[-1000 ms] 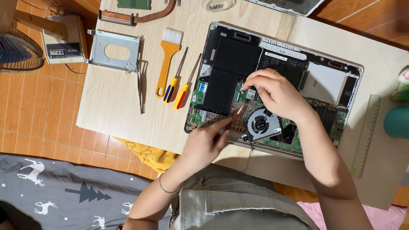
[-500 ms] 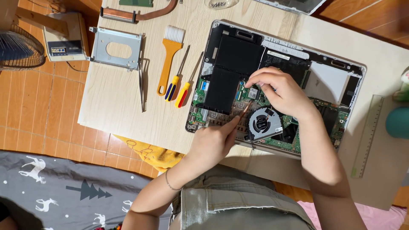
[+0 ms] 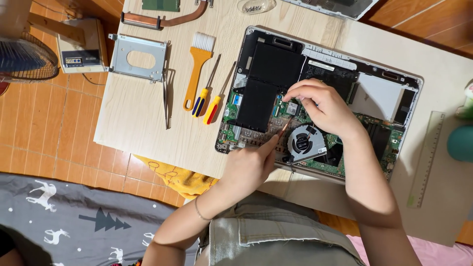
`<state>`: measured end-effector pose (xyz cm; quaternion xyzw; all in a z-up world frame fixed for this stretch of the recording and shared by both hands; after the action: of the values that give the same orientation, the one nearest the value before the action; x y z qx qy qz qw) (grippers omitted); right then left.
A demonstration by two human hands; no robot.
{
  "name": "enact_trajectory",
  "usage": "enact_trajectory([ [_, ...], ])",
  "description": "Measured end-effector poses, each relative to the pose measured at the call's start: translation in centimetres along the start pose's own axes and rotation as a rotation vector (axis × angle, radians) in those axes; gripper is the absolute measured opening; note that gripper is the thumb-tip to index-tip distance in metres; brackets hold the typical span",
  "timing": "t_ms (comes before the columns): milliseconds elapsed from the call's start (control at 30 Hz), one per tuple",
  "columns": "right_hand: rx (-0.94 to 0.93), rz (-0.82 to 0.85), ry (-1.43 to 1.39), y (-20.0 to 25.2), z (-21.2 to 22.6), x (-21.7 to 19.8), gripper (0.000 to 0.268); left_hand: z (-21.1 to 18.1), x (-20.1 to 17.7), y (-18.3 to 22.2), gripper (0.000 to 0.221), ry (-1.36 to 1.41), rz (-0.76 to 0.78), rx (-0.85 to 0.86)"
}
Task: The person disassembles the laptop and cleans its internal components, including the cooling fan.
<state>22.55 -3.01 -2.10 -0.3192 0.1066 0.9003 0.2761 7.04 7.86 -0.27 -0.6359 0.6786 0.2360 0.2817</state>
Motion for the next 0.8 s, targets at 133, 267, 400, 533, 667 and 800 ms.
enact_trajectory([
  [133,0.028,-0.002,-0.016,0.2,0.1,0.0,0.025,-0.3,-0.1,-0.1,0.035,-0.062,-0.015,0.008],
  [267,0.017,-0.004,-0.018,0.3,0.2,-0.1,0.027,-0.2,-1.6,1.2,0.037,-0.190,-0.067,-0.039],
  [400,0.050,0.000,-0.062,0.3,-0.1,0.1,0.027,-0.7,-0.8,1.1,0.037,-0.234,-0.075,-0.025],
  [533,0.043,-0.008,-0.059,0.6,-0.5,-0.4,0.026,-1.5,-1.2,1.8,0.041,-0.290,-0.014,0.003],
  [667,0.024,-0.003,-0.039,0.7,-0.3,0.1,0.023,-0.9,-1.2,1.3,0.039,-0.275,-0.021,-0.036],
  [800,0.007,-0.040,-0.018,0.5,0.7,-0.7,0.021,-1.2,-2.1,1.1,0.039,-0.268,-0.058,-0.028],
])
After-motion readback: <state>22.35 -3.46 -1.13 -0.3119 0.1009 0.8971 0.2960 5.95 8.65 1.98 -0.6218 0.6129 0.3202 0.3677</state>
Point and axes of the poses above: each hand's wrist, its own y-axis away from the middle knuckle, its own x-axis out of the palm, z = x × y, the point moved 9 cm from there along -y, towards the middle knuckle, and after that the axes turned 5 degrees about z, right-handed, at the moved point
